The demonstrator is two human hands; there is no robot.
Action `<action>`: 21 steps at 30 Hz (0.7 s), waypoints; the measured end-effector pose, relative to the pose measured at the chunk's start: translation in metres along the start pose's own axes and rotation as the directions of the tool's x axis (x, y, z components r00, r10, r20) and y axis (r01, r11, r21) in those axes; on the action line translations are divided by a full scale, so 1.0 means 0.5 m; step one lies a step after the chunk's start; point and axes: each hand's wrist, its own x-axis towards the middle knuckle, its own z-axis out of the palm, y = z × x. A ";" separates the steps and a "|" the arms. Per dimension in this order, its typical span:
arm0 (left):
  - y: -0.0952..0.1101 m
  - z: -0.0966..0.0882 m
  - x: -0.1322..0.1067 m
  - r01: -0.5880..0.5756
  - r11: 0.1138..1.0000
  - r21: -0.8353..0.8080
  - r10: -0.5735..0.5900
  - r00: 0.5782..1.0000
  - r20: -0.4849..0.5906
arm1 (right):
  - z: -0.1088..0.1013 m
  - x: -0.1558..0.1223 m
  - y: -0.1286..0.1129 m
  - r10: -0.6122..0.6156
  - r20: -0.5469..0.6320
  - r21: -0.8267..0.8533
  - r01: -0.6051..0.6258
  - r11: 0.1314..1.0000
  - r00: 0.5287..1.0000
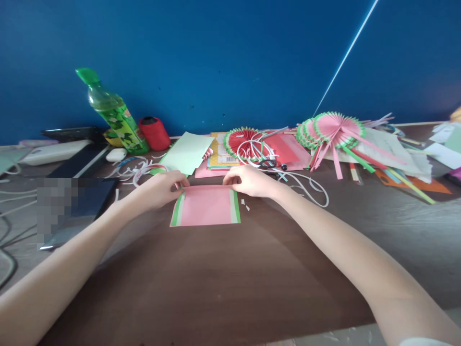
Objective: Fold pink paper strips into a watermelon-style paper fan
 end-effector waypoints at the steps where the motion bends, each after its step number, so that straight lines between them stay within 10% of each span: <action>1: 0.002 -0.002 -0.001 -0.003 1.000 0.008 0.003 1.000 0.003 | 0.002 0.000 0.001 -0.009 -0.005 -0.007 0.009 1.000 1.000; 21: 0.003 0.023 -0.008 -0.149 0.984 0.101 0.157 0.985 -0.069 | 0.013 0.000 0.011 -0.120 0.050 -0.080 0.123 0.989 0.992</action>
